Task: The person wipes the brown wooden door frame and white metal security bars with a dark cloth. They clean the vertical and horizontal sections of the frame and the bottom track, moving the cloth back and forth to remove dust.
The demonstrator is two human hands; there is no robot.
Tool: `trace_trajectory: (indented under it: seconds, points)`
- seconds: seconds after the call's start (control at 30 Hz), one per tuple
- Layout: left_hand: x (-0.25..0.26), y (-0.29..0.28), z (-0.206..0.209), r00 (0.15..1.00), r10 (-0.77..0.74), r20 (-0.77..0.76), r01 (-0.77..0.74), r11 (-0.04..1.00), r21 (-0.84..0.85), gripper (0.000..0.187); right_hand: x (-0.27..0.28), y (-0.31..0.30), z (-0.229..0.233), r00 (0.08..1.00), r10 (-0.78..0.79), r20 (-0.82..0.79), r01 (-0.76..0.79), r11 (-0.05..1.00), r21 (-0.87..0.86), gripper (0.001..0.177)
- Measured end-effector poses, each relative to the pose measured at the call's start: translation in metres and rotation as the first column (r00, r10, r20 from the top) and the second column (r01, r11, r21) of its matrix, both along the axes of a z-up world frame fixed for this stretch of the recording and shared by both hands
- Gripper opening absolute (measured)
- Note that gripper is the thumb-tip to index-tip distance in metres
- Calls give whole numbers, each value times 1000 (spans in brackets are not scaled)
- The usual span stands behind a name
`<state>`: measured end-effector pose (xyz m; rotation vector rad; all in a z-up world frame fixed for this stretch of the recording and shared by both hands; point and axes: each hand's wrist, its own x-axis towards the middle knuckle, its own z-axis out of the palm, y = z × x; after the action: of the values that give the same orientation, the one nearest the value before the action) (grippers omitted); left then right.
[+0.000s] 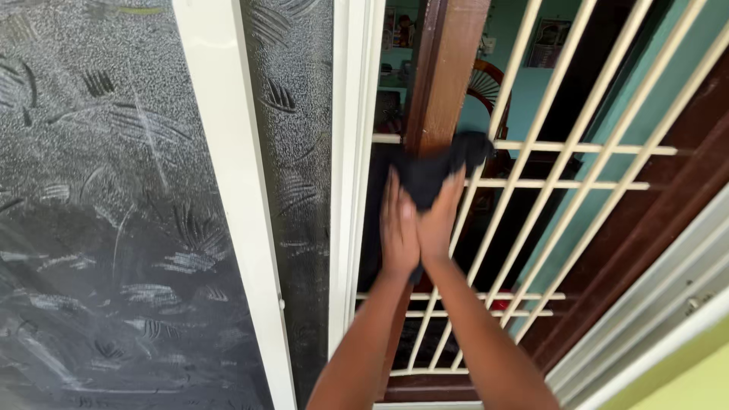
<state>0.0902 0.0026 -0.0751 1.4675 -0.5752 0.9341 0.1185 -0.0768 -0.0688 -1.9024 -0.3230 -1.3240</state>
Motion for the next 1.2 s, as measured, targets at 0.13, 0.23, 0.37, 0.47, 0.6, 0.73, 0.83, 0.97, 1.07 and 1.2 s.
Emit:
trace_trajectory:
  seconds: [0.13, 0.23, 0.37, 0.47, 0.6, 0.73, 0.83, 0.97, 1.07, 1.2]
  points:
    - [-7, 0, -77, 991, -50, -122, 47, 998, -28, 81, -7, 3, -79, 999, 33, -19, -33, 999, -9, 103]
    - [-8, 4, -118, 970, -133, -203, 121, 990, -70, 86, -13, 10, -116, 994, 103, -25, -102, 993, 54, 102]
    - [-7, 8, -161, 926, -222, -306, 193, 973, -125, 92, -15, 11, -152, 982, 180, -60, -173, 979, 110, 98]
    - [-10, 7, -192, 890, -219, -400, 184, 975, -124, 91, -18, 11, -181, 974, 192, -120, -176, 975, 135, 91]
    - [-21, 11, -226, 863, -190, -469, 168, 982, -90, 86, -20, 11, -225, 955, 236, -180, -199, 959, 200, 89]
    - [-33, 12, -247, 833, -176, -525, 123, 983, -134, 79, -11, 2, -283, 935, 139, -326, -91, 983, 157, 97]
    - [-41, 10, -268, 810, -50, -585, 0, 996, -85, 69, -3, -3, -332, 804, 249, -540, -25, 922, 387, 77]
    - [-50, 10, -288, 648, 227, -727, -147, 974, 173, 54, -15, -10, -348, 780, 176, -601, -48, 974, 223, 70]
    - [-52, 12, -280, 648, 357, -673, -207, 932, 296, 28, -48, -29, -302, 663, -107, -741, -82, 973, -214, 66]
    - [-57, 13, -205, 806, 395, -440, -299, 915, 272, 14, -79, -55, -176, 667, -260, -698, -207, 836, -509, 49]
